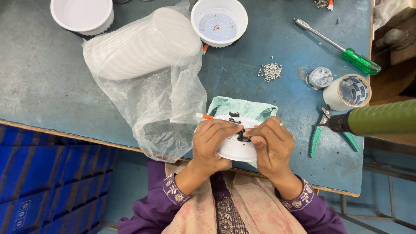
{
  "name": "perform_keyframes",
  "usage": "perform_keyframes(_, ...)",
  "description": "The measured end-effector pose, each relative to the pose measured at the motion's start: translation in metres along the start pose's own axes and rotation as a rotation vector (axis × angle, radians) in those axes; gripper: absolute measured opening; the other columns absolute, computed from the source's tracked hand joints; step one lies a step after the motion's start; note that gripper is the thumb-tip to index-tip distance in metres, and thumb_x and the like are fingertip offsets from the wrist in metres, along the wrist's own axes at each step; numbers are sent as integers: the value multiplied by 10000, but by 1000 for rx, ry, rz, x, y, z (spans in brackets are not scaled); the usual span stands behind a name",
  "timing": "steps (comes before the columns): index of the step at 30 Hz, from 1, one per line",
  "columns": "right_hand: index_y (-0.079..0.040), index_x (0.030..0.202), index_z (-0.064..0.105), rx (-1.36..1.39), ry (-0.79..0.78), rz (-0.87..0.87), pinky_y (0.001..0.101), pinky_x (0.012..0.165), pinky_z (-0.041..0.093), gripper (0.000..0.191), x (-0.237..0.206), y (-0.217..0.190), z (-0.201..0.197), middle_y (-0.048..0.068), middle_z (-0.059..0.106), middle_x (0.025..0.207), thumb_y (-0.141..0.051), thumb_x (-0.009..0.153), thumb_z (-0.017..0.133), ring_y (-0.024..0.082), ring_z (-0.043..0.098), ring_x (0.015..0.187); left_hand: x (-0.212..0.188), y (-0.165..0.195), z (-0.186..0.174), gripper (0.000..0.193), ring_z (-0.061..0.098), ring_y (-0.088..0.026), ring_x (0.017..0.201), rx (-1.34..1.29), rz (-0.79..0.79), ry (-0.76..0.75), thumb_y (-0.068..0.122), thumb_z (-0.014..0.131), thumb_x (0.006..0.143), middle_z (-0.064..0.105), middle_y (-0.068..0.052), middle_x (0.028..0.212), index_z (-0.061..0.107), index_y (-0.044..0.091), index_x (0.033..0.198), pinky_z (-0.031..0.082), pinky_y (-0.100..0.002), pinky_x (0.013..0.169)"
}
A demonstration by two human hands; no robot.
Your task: The person assembles small LED light modules by inserting components into white plastic housings and securing them with a green electric screwdriver. They repeatedly pick up housings, insert parts, and tighten screws, then place the finished units into a blue crate.
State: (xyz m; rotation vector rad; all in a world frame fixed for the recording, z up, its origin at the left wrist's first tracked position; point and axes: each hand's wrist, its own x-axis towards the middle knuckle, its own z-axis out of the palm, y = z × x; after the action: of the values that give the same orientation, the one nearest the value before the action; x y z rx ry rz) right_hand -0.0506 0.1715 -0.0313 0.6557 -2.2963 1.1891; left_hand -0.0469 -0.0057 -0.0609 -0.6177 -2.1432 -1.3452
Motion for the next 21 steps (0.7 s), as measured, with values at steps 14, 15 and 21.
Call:
perform_keyframes(14, -39, 897, 705, -28, -29, -53, 344, 673, 443, 391, 10, -1, 1, 70, 635, 824, -358, 1074, 564, 232, 600, 730, 4, -7, -22, 546, 646, -316, 1219, -25, 66, -181, 16, 613, 787, 678, -109, 1281, 620, 42, 1332, 479, -430, 1060)
perform_keyframes(15, -38, 896, 705, -29, -32, -60, 344, 673, 443, 392, 10, 0, 1, 72, 635, 823, -362, 1070, 569, 236, 598, 729, 4, -7, -23, 553, 641, -319, 1223, -26, 62, -188, 10, 611, 788, 672, -112, 1286, 615, 39, 1340, 474, -431, 1067)
perform_keyframes(21, -44, 905, 704, -27, -26, -31, 337, 690, 445, 405, 9, 0, -1, 69, 643, 839, -363, 1094, 542, 221, 597, 736, 3, -6, -18, 579, 623, -312, 1223, -24, 47, -167, -9, 609, 774, 657, -105, 1285, 615, 43, 1351, 456, -434, 1073)
